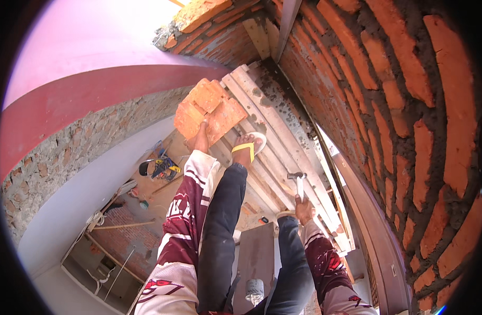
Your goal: The person scoops mortar from a bucket with a trowel and applies it to a brick wall. They place bricks onto the mortar, tap them into position, and scrape away excess mortar. The person repeats this process, building up the wall layer by layer.
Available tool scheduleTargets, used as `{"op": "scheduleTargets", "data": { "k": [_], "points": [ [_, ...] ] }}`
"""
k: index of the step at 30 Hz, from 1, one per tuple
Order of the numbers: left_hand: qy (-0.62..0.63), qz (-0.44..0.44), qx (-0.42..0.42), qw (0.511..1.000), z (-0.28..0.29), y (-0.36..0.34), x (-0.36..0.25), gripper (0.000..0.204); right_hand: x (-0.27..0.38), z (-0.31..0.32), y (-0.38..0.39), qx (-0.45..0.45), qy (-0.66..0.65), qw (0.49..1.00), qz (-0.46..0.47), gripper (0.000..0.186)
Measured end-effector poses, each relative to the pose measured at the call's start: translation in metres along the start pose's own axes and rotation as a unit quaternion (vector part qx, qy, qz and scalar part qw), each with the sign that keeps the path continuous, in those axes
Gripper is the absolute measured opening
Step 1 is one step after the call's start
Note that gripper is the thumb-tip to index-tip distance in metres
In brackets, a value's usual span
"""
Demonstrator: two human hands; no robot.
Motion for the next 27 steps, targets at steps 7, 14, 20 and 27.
{"op": "scheduleTargets", "data": {
  "k": [7, 14, 20, 27],
  "points": [
    [-0.287, -0.170, 0.230, 0.914, -0.053, 0.005, 0.012, 0.062, -0.019, 0.003, 0.053, 0.068, -0.044, 0.997, -0.008, 0.071],
    [-0.267, -0.196, 0.317, 0.889, -0.044, 0.043, -0.007, 0.025, -0.029, 0.014, 0.077, 0.079, -0.031, 0.996, -0.032, 0.062],
    [-0.289, -0.148, 0.126, 0.937, -0.049, 0.035, -0.061, 0.060, -0.001, 0.018, 0.073, 0.052, 0.057, 0.996, 0.054, 0.065],
    [-0.245, -0.086, -0.061, 0.964, 0.015, 0.001, -0.014, 0.104, 0.034, 0.007, 0.084, 0.078, -0.011, 0.996, 0.040, 0.074]
  ]
}}
Point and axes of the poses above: each hand's wrist, its own y-axis away from the middle knuckle, its own z-axis out of the back of the hand, x = y × z, the point moved 10 cm from there along -y, towards the middle knuckle
